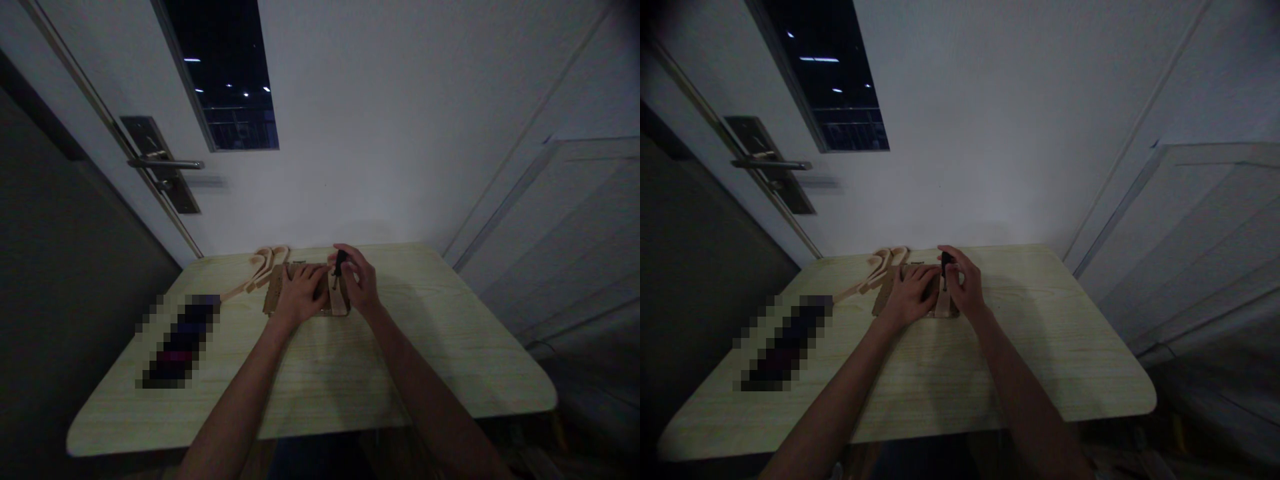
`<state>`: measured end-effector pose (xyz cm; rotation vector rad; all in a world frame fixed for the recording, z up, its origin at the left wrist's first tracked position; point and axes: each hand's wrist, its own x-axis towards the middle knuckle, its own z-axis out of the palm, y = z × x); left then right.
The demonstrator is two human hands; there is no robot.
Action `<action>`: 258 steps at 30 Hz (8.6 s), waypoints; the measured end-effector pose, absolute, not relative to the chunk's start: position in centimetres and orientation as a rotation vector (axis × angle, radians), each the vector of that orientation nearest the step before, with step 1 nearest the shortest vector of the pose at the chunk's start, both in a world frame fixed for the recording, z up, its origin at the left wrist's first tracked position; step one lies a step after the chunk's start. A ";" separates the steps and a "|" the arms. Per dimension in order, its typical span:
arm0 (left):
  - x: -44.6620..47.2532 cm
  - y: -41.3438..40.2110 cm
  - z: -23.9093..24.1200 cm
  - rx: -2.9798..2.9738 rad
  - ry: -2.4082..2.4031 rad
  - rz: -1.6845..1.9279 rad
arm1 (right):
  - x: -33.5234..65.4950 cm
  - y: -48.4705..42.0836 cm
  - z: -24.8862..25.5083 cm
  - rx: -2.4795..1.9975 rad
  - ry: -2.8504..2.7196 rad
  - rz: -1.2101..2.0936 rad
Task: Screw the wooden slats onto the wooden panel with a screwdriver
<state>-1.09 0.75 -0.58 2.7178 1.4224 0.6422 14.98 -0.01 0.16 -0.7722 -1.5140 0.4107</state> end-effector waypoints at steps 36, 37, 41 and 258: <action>-1.1 0.7 -0.6 2.714 1.422 0.639 | 15.0 0.7 -0.5 -0.892 -1.533 0.293; -1.1 0.7 -0.6 2.716 1.423 0.639 | 15.0 0.8 -0.5 -0.905 -1.530 0.263; -1.2 0.8 -0.6 2.719 1.436 0.620 | 15.0 0.6 -0.3 -0.918 -1.553 0.179; -3.1 0.9 -0.5 2.829 1.263 0.454 | 14.7 0.2 -0.7 -0.792 -1.434 0.520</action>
